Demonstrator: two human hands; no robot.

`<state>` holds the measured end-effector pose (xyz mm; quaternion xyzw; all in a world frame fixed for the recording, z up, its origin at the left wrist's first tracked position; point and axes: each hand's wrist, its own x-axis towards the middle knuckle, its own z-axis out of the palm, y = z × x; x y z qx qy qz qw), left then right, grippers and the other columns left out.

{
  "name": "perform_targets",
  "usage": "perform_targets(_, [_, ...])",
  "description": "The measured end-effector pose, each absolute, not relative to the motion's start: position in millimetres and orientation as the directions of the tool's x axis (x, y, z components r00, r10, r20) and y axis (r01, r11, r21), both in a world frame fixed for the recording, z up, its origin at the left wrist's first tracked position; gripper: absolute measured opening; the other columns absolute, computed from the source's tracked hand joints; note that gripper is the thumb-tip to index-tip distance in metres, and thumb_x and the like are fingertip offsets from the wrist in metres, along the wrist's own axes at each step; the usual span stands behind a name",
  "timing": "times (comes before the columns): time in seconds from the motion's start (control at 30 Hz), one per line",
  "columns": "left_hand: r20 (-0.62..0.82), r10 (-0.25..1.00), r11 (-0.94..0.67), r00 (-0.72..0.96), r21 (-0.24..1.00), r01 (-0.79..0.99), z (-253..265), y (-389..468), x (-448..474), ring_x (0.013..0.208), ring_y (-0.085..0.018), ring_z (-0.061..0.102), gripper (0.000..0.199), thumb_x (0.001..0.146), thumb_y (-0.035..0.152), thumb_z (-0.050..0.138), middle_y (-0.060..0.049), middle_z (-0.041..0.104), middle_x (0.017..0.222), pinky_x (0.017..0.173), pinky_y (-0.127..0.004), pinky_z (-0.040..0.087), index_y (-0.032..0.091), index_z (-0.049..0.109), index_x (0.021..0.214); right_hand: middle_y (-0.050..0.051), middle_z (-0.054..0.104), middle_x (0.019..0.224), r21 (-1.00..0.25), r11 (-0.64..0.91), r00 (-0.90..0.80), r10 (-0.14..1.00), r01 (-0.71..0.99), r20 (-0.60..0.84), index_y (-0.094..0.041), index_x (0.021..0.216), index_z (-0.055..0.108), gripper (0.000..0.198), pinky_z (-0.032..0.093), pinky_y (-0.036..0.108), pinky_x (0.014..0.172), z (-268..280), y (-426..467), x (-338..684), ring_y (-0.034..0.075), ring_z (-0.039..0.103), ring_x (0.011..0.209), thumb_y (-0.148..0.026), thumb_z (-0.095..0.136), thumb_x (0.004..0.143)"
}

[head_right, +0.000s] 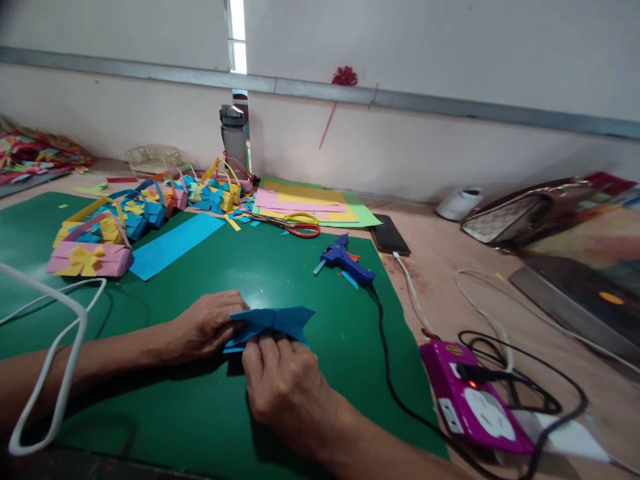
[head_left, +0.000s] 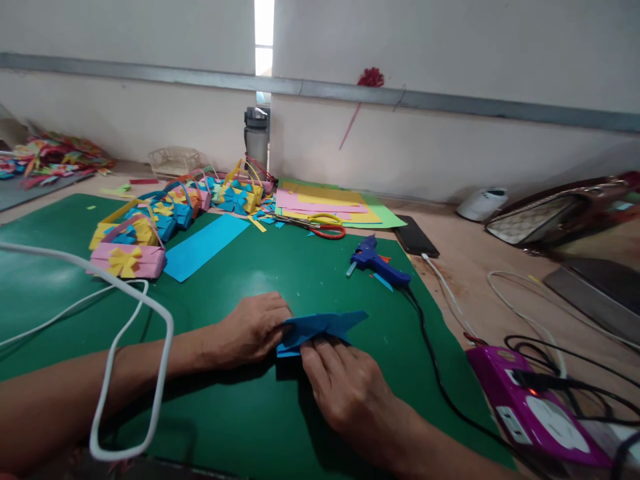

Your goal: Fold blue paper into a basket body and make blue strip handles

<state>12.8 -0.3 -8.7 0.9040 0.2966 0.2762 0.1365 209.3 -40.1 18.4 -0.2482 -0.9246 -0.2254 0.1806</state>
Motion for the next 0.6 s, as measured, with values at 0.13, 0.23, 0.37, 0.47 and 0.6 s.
perform_targets(0.13, [0.392,0.617,-0.784,0.682,0.382,0.490,-9.3,-0.5,12.2,0.071,-0.017,0.049,0.018,0.086,0.012,0.038,-0.008,0.061,0.076,0.065,-0.028,0.042,0.014,0.055,0.080,0.004,0.057,0.062,0.320,0.781,-0.814,0.377,0.536,0.442,-0.012,0.082,0.057,0.028,0.031,0.030,0.047,16.8,-41.6,209.4,0.016,0.051,0.049,-0.002,0.032,0.084])
perform_targets(0.23, [0.407,0.617,-0.781,0.674,0.426,0.457,-7.7,-1.0,11.8,0.073,-0.017,0.052,0.017,0.084,0.009,0.040,-0.008,0.062,0.078,0.066,-0.027,0.043,0.014,0.057,0.081,0.004,0.057,0.061,0.332,0.775,-0.817,0.383,0.538,0.432,-0.014,0.080,0.056,0.028,0.027,0.030,0.045,16.8,-42.7,209.7,0.016,0.048,0.046,-0.002,0.031,0.083])
perform_targets(0.37, [0.456,0.598,-0.780,0.659,0.519,0.349,-6.7,-1.5,11.0,0.079,-0.016,0.056,0.017,0.084,0.009,0.044,-0.009,0.064,0.088,0.071,-0.026,0.045,0.014,0.060,0.087,0.004,0.058,0.061,0.349,0.764,-0.817,0.385,0.543,0.428,-0.014,0.081,0.056,0.027,0.026,0.030,0.045,17.2,-42.9,210.3,0.016,0.049,0.047,-0.002,0.032,0.083])
perform_targets(0.47, [0.475,0.597,-0.761,0.646,0.591,0.267,-9.3,-1.9,10.4,0.081,-0.015,0.058,0.017,0.085,0.011,0.045,-0.009,0.066,0.091,0.072,-0.026,0.047,0.014,0.061,0.090,0.004,0.057,0.061,0.350,0.765,-0.819,0.384,0.540,0.426,-0.013,0.082,0.057,0.025,0.027,0.029,0.046,17.8,-42.5,211.0,0.016,0.049,0.049,-0.002,0.034,0.083])
perform_targets(0.6, [0.413,0.690,-0.660,0.594,0.695,0.284,-12.3,-4.3,10.9,0.074,-0.014,0.060,0.018,0.086,0.013,0.044,-0.006,0.067,0.082,0.068,-0.024,0.047,0.014,0.061,0.091,0.004,0.059,0.062,0.335,0.768,-0.805,0.370,0.546,0.464,-0.012,0.084,0.059,0.026,0.029,0.030,0.046,19.2,-40.6,211.9,0.015,0.050,0.049,-0.004,0.034,0.085])
